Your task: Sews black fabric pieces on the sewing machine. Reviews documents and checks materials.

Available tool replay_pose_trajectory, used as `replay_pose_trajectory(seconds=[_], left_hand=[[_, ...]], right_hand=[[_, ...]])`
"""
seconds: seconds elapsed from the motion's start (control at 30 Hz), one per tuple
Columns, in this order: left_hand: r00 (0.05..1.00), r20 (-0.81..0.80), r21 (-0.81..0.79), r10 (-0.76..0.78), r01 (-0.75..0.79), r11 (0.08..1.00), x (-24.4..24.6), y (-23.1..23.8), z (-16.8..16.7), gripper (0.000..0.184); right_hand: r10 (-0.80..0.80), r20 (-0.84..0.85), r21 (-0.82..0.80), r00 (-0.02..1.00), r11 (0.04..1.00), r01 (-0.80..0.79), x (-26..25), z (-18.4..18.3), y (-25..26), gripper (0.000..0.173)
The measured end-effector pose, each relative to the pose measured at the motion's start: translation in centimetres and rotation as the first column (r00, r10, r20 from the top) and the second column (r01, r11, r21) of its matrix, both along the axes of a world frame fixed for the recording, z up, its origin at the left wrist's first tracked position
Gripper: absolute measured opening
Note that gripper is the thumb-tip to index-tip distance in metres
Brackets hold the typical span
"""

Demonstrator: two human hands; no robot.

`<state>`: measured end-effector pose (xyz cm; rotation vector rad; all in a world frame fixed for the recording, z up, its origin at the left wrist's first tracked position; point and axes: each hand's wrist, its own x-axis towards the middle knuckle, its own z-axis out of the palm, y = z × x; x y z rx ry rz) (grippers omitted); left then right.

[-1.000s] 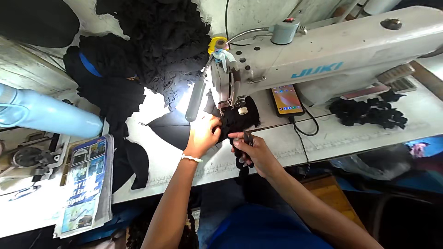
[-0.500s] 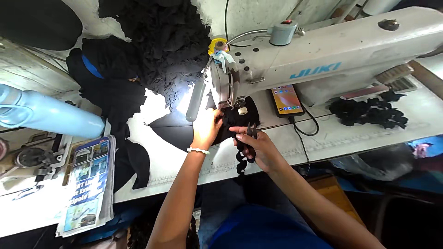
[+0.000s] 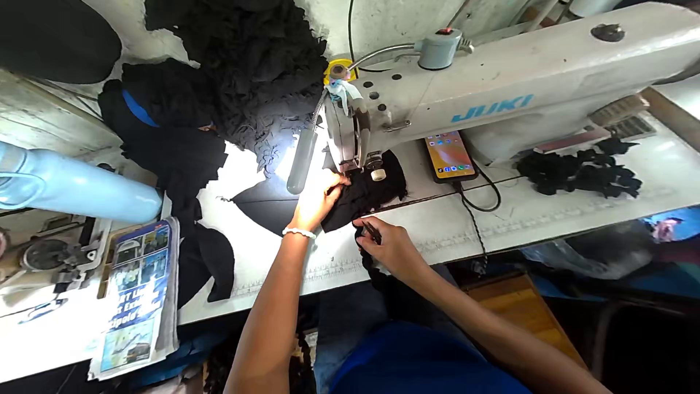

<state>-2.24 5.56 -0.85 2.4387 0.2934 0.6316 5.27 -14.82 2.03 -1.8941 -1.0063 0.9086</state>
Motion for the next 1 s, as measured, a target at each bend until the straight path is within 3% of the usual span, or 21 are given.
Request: replay_pose_trajectory(seconds=[0.17, 0.33, 0.57, 0.63, 0.73, 0.8, 0.9, 1.0], left_hand=[[0.998, -0.064, 0.175, -0.017, 0.028, 0.984, 0.0, -0.1, 0.2, 0.013], [0.993, -0.081, 0.304, 0.085, -0.057, 0.951, -0.7, -1.7, 0.4, 0.022], [0.967, 0.088, 0.495, 0.240, -0.251, 0.832, -0.3, -4.4, -1.2, 0.011], [0.960, 0.080, 0.485, 0.270, -0.274, 0.830, -0.5, -4.5, -1.2, 0.012], [0.940, 0.084, 0.478, 0.331, -0.330, 0.814, -0.7, -5.2, -1.2, 0.012], [0.924, 0.091, 0.474, 0.372, -0.369, 0.799, -0.8, -5.7, -1.5, 0.020], [0.906, 0.083, 0.471, 0.415, -0.403, 0.785, -0.8, -6.4, -1.8, 0.033], [0.902, 0.089, 0.439, 0.423, -0.416, 0.796, -0.7, -6.7, -1.7, 0.016]], right_hand=[[-0.022, 0.037, 0.113, 0.999, 0.993, 0.018, -0.2, -0.8, -0.3, 0.035], [-0.043, 0.066, 0.174, 0.997, 0.984, 0.031, -0.6, -0.9, -0.4, 0.033], [0.141, 0.138, -0.054, 0.980, 0.989, -0.134, 0.2, 0.5, 0.0, 0.034], [0.123, 0.227, 0.017, 0.966, 0.991, -0.131, 1.0, 0.5, 0.1, 0.031], [-0.061, 0.480, 0.245, 0.875, 0.967, -0.067, 2.9, -0.4, 1.6, 0.021], [-0.085, 0.566, 0.277, 0.820, 0.956, -0.092, 4.6, -0.9, 3.5, 0.015], [0.037, 0.614, 0.120, 0.788, 0.983, -0.139, 6.5, -1.5, 5.6, 0.026], [0.136, 0.499, -0.081, 0.856, 0.991, -0.110, 7.3, -0.6, 6.3, 0.047]])
